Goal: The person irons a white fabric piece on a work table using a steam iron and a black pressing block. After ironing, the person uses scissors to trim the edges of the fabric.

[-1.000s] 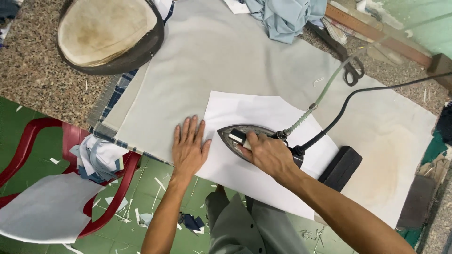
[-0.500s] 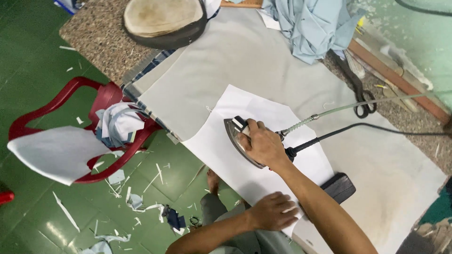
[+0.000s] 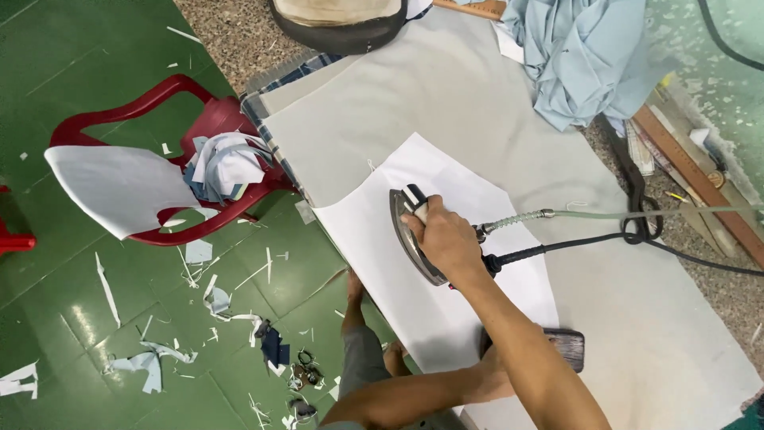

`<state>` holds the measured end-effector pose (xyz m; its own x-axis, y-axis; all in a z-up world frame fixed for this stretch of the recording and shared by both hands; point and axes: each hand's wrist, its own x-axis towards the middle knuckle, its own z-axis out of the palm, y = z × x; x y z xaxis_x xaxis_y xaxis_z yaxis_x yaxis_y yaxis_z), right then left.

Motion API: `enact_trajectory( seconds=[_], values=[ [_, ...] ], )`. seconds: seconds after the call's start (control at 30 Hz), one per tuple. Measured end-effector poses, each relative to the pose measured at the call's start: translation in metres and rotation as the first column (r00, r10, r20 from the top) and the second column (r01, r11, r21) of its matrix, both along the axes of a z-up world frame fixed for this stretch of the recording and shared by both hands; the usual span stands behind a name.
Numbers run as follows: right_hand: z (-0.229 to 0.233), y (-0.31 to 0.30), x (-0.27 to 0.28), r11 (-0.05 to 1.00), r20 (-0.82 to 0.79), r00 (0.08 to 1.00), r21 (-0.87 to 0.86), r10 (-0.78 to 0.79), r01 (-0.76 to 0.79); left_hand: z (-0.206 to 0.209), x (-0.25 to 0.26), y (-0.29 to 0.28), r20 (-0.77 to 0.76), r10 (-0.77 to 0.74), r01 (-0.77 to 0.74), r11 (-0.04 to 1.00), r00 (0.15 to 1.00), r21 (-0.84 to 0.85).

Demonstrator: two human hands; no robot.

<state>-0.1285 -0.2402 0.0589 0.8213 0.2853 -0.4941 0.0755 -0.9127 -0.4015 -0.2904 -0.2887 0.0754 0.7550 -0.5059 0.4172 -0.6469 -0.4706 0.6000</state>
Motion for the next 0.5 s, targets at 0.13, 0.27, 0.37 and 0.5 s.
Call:
enact_trajectory(
  seconds=[0.13,0.27,0.37,0.5],
  values=[
    [-0.02,0.001,0.003,0.992,0.129,0.987,-0.087,0.098,-0.087,-0.046,0.04,0.039,-0.064,-0.022,0.027,0.997,0.998,0.066],
    [-0.039,0.008,0.019,0.959,0.241,0.938,-0.192,0.251,-0.207,-0.202,0.005,0.019,-0.006,-0.026,0.027,0.985,1.0,0.17],
    [-0.053,0.014,0.035,0.945,0.367,0.878,-0.227,0.307,-0.235,-0.232,0.01,0.027,0.096,-0.028,0.007,0.976,0.995,0.216],
    [-0.048,0.026,0.056,0.922,0.449,0.809,-0.252,0.38,-0.293,-0.161,0.056,0.077,0.085,-0.033,0.019,0.987,0.996,0.159]
  ],
)
